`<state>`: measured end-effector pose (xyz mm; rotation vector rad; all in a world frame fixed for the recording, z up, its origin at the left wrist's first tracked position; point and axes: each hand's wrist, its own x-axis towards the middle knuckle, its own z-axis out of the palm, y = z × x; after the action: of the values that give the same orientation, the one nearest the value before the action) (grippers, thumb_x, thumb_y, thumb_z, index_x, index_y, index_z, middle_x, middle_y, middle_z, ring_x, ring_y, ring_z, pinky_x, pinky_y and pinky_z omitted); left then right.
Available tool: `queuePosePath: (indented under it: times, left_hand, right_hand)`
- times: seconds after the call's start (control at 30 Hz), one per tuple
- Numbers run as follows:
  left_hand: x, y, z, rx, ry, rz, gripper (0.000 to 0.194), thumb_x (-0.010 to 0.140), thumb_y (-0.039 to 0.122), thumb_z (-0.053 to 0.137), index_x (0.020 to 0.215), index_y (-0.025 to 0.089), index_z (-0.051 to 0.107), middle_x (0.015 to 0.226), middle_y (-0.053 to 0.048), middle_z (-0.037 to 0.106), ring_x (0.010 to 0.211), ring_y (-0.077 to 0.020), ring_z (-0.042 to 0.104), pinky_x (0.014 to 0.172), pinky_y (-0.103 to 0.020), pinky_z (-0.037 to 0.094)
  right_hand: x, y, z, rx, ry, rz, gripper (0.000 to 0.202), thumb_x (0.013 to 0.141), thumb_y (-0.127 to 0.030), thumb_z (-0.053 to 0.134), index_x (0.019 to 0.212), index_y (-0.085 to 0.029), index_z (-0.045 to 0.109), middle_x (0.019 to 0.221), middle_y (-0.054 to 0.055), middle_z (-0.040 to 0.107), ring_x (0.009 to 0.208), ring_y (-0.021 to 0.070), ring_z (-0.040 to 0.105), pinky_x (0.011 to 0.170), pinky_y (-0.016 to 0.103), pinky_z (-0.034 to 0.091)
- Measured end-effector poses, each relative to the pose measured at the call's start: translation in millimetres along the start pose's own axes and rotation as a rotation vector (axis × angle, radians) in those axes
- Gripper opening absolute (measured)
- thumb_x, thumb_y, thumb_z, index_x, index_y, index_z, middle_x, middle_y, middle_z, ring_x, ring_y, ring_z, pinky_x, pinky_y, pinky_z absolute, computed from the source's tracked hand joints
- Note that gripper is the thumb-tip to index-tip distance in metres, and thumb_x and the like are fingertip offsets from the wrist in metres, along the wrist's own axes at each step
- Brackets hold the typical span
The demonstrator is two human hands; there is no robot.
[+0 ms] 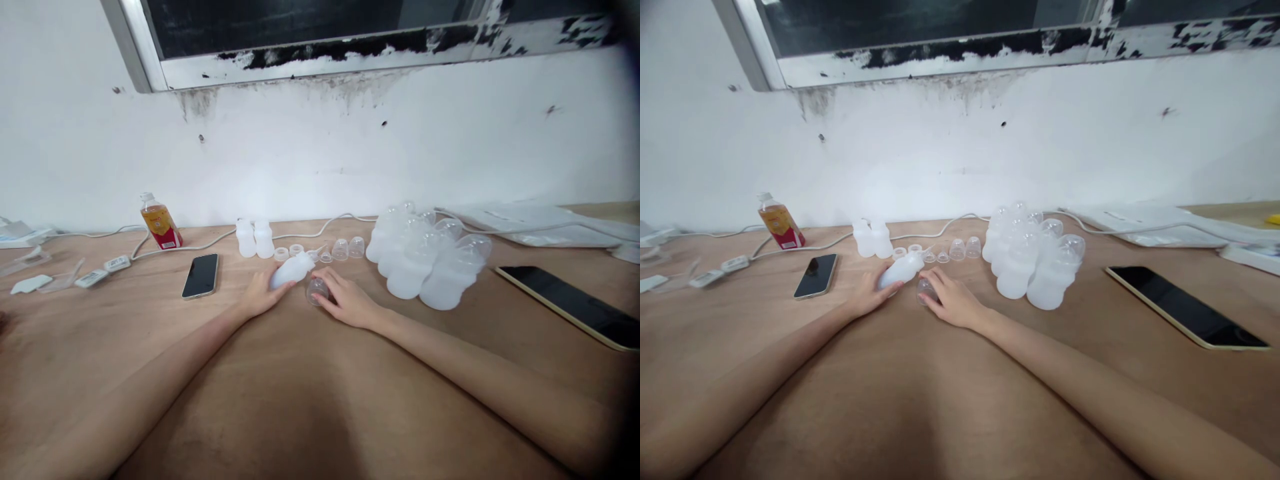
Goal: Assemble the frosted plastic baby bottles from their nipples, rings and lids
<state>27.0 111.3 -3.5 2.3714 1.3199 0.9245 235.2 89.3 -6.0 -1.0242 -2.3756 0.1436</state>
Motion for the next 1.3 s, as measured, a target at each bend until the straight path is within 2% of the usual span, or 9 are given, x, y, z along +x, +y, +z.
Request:
queuePosePath:
  times: [0.1, 0.2, 0.3, 0.43, 0.63, 0.77, 1.03, 1.17, 1.3]
  left_hand:
    - [0, -1, 0.1, -0.001, -0.007, -0.012, 0.046, 0.076, 0.048, 0.042, 0.112, 0.019, 0.044, 0.108, -0.005, 0.056, 0.097, -0.0223, 0.053, 0.082, -0.035, 0.041]
    - [0, -2, 0.2, 0.006, -0.01, -0.042, 0.049, 0.075, 0.049, 0.042, 0.113, 0.019, 0.044, 0.108, -0.006, 0.056, 0.096, -0.0237, 0.053, 0.081, -0.036, 0.041]
    - [0, -3, 0.3, 0.015, -0.018, -0.054, 0.05, 0.075, 0.051, 0.042, 0.112, 0.018, 0.044, 0.108, -0.007, 0.056, 0.097, -0.0244, 0.053, 0.081, -0.037, 0.041]
    - [0, -2, 0.0, 0.025, -0.021, -0.063, 0.051, 0.074, 0.052, 0.041, 0.112, 0.018, 0.044, 0.108, -0.007, 0.056, 0.096, -0.0243, 0.053, 0.081, -0.037, 0.041]
    - [0, -1, -0.8, 0.034, -0.022, -0.044, 0.049, 0.075, 0.051, 0.041, 0.112, 0.018, 0.045, 0.107, -0.007, 0.056, 0.095, -0.0238, 0.054, 0.081, -0.036, 0.042]
    - [-1, 1, -0.5, 0.058, -0.042, -0.01, 0.049, 0.076, 0.05, 0.041, 0.115, 0.02, 0.042, 0.11, -0.005, 0.056, 0.099, -0.0233, 0.053, 0.082, -0.034, 0.041]
    - [-7, 6, 1.2, 0.152, -0.02, 0.081, 0.048, 0.076, 0.047, 0.043, 0.116, 0.021, 0.041, 0.111, -0.004, 0.055, 0.098, -0.0214, 0.053, 0.083, -0.032, 0.041]
    - [-9, 10, -1.7, 0.152, -0.072, 0.095, 0.052, 0.074, 0.046, 0.046, 0.118, 0.019, 0.041, 0.111, -0.006, 0.055, 0.099, -0.0232, 0.052, 0.083, -0.034, 0.04]
    - [-8, 18, -6.0, -0.039, -0.139, 0.002, 0.05, 0.072, 0.044, 0.05, 0.115, 0.019, 0.046, 0.108, -0.004, 0.058, 0.094, -0.0225, 0.054, 0.078, -0.031, 0.041]
  right_hand:
    - [1, 6, 1, 0.173, 0.102, 0.063, 0.03, 0.083, -0.032, 0.035, 0.111, -0.021, 0.039, 0.104, 0.009, 0.051, 0.088, 0.0203, 0.052, 0.075, 0.036, 0.043]
    - [4, 21, 3, 0.557, 0.29, 0.275, 0.031, 0.084, -0.037, 0.03, 0.11, -0.023, 0.037, 0.096, 0.007, 0.052, 0.077, 0.0171, 0.055, 0.061, 0.031, 0.046]
    - [8, 37, 6, 0.949, 0.441, 0.433, 0.028, 0.08, -0.04, 0.035, 0.103, -0.024, 0.037, 0.091, 0.004, 0.052, 0.066, 0.0134, 0.054, 0.052, 0.027, 0.044]
    - [11, 42, 7, 1.173, 0.486, 0.488, 0.026, 0.075, -0.037, 0.043, 0.097, -0.024, 0.039, 0.086, 0.002, 0.053, 0.062, 0.0119, 0.053, 0.053, 0.027, 0.043]
    - [10, 40, 6, 1.193, 0.482, 0.478, 0.025, 0.076, -0.036, 0.043, 0.098, -0.024, 0.039, 0.088, 0.002, 0.052, 0.064, 0.0118, 0.053, 0.053, 0.026, 0.043]
    - [9, 38, 7, 1.166, 0.458, 0.382, 0.024, 0.078, -0.036, 0.043, 0.099, -0.025, 0.04, 0.093, 0.002, 0.05, 0.07, 0.0128, 0.055, 0.055, 0.027, 0.044]
    - [4, 15, -2, 0.726, 0.255, 0.203, 0.032, 0.078, -0.033, 0.047, 0.108, -0.025, 0.04, 0.107, 0.005, 0.044, 0.074, 0.0133, 0.051, 0.072, 0.032, 0.046]
    - [4, 11, -4, 0.74, 0.193, 0.191, 0.038, 0.075, -0.031, 0.051, 0.11, -0.024, 0.038, 0.109, 0.007, 0.044, 0.082, 0.0151, 0.052, 0.075, 0.032, 0.046]
    - [5, 13, -5, 0.812, 0.144, 0.204, 0.036, 0.075, -0.031, 0.051, 0.107, -0.023, 0.039, 0.107, 0.007, 0.047, 0.08, 0.0144, 0.053, 0.076, 0.034, 0.046]
